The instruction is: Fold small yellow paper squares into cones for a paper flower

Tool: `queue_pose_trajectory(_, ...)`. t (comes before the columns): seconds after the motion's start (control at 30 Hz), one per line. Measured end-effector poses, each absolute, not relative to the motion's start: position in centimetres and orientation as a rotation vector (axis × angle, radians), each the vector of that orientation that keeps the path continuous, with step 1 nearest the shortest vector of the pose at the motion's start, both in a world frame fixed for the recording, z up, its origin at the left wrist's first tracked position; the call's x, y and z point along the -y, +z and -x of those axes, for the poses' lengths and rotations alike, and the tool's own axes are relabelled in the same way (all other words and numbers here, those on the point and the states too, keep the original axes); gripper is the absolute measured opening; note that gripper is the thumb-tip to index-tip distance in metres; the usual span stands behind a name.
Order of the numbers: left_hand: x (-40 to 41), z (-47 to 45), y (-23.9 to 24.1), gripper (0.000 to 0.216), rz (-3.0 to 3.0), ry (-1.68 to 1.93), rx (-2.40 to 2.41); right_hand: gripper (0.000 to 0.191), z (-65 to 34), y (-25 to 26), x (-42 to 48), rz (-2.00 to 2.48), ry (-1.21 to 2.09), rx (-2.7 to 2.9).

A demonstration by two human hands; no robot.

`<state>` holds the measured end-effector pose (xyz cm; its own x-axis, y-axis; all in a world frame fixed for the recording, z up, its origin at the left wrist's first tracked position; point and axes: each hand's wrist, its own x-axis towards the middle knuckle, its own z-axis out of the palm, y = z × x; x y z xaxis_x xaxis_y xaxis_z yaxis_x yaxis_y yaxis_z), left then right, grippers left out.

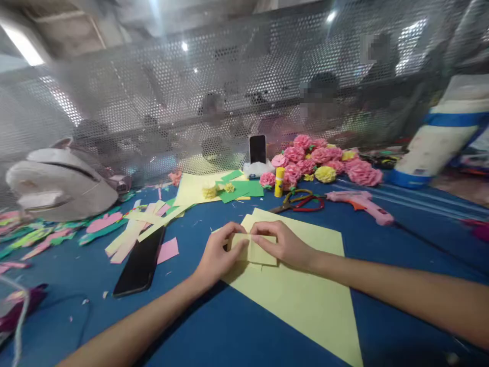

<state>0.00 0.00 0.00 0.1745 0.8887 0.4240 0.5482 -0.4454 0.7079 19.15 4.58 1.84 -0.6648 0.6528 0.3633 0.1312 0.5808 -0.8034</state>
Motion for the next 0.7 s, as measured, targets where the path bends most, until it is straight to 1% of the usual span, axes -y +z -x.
queue_pose_trajectory(0.37, 0.05, 0.17, -0.30, 0.023, -2.116, 1.183, -1.344, 0.021, -19.31, 1.24, -4.73, 0.610, 0.994, 2.183)
queue_pose_trajectory(0.7, 0.15, 0.24, -0.32, 0.025, -2.154, 1.240, -1.330, 0.026, -19.43, 1.26, -4.69, 0.583, 1.031, 2.169)
